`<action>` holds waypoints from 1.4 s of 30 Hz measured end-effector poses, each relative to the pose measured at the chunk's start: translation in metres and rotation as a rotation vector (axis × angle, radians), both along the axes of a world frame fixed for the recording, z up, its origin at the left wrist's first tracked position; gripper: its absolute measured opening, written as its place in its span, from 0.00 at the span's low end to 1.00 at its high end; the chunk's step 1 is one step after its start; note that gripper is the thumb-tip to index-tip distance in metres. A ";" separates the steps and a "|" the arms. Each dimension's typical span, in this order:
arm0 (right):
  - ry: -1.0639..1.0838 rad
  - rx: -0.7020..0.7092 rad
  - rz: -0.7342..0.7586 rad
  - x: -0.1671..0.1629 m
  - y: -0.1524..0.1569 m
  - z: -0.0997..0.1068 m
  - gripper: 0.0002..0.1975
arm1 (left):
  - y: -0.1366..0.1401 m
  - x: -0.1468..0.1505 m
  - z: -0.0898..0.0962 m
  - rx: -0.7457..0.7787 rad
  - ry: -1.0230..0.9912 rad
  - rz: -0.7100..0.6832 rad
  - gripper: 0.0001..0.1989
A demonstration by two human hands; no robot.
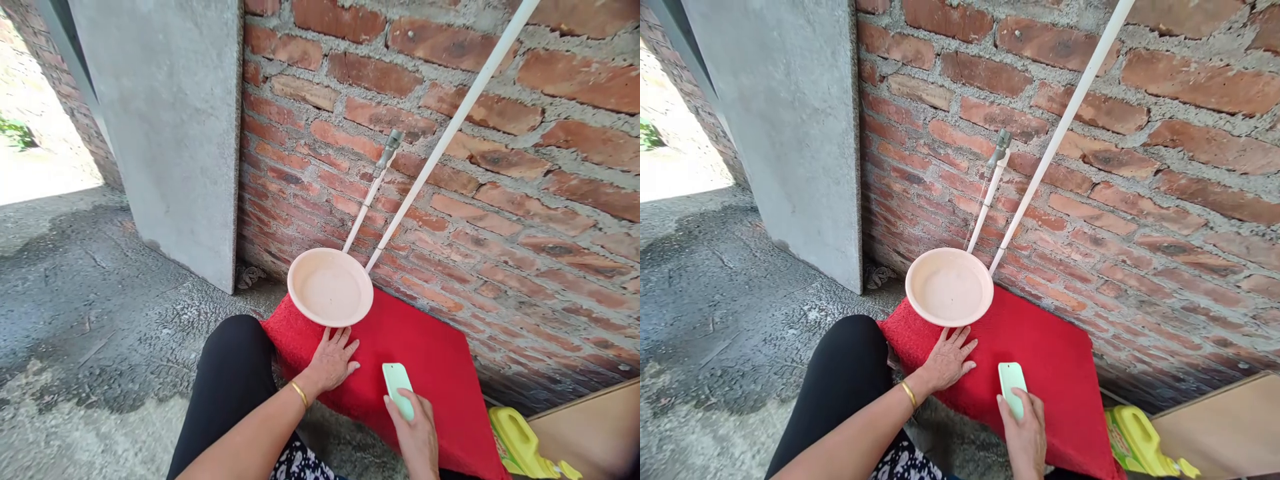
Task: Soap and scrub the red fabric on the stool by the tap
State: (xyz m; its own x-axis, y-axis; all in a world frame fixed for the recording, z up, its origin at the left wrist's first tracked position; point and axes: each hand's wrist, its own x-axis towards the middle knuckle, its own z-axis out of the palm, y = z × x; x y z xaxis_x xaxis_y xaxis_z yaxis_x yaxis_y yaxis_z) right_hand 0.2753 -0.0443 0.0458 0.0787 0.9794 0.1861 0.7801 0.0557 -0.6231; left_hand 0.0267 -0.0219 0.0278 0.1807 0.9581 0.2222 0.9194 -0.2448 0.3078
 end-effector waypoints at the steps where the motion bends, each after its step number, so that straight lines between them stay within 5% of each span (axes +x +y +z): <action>1: 0.006 0.015 -0.017 0.000 0.000 0.000 0.33 | 0.000 0.000 0.001 -0.004 -0.001 -0.002 0.30; 14: -0.082 0.067 0.080 -0.001 0.006 -0.014 0.34 | 0.003 0.001 0.004 0.006 -0.038 0.003 0.28; 23: -0.095 0.135 0.189 -0.042 0.020 -0.007 0.32 | 0.001 -0.001 0.011 0.050 -0.065 0.025 0.24; 33: -0.143 0.088 0.044 0.018 0.026 -0.014 0.32 | 0.005 0.003 0.001 0.055 -0.138 0.045 0.21; 42: -0.139 0.095 -0.007 0.004 0.046 -0.037 0.26 | 0.005 0.003 -0.001 0.064 -0.153 0.063 0.19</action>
State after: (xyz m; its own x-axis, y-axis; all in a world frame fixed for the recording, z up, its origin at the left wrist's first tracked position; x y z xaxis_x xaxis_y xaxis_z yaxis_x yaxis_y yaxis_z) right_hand 0.2792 0.0018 0.0087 0.0528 0.9564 0.2873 0.8593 0.1030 -0.5010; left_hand 0.0295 -0.0164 0.0268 0.0801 0.9495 0.3033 0.8771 -0.2117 0.4312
